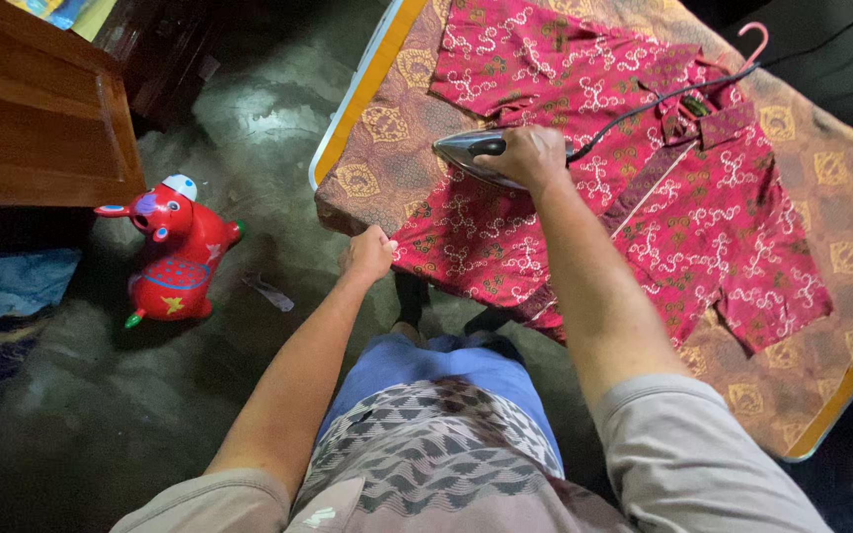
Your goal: The person irons a red patterned shirt laid out on an ironing board. They smooth the fabric with one hand while moving the iron with the other, then flip the shirt to iron the other side.
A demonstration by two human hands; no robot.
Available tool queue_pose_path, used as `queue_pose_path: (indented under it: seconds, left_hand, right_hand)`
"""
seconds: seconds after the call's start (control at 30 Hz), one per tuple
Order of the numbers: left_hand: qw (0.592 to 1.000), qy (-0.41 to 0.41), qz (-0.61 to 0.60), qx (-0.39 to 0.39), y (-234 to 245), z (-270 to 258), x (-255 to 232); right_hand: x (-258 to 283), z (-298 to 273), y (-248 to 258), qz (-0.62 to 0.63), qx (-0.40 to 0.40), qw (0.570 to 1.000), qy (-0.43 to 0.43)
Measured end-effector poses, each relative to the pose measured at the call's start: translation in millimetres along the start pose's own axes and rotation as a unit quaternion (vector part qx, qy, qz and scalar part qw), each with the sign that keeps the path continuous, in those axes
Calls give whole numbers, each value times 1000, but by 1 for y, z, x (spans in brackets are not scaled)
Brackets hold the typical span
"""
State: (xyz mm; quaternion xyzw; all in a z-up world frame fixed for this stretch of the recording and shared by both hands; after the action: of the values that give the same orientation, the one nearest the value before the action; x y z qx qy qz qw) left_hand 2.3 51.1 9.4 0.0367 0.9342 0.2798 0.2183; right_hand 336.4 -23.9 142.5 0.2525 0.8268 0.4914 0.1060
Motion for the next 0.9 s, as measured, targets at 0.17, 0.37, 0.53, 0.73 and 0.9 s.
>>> queue_pose_path:
  seconds: [0.17, 0.37, 0.53, 0.73, 0.9]
  left_hand:
    - [999, 24, 14, 17, -3, -9, 3]
    - [999, 20, 34, 1, 11, -18, -11]
    - [998, 37, 44, -8, 14, -25, -17]
    - [998, 36, 37, -49, 10, -46, -35]
    - [910, -307, 197, -195, 1, -81, -117]
  right_hand:
    - [19, -23, -7, -31, 57, 986, 153]
    - [10, -58, -42, -197, 171, 950, 171]
    - [-4, -84, -64, -195, 169, 947, 193]
    - [-8, -113, -77, -179, 138, 947, 228]
    - [-6, -136, -84, -173, 123, 944, 251]
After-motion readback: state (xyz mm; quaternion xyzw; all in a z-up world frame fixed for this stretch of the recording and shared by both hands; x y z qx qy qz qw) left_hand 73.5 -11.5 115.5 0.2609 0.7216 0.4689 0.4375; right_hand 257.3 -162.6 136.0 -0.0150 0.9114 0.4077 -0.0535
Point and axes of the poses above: each hand's wrist, its own z-axis towards the middle knuckle, its own y-axis out of the back of the hand, x = y × z, the point moved 9 cm from there along z, towards the middle knuckle, and after that the axes turned 14 degrees about x, right-handed, at the moved point
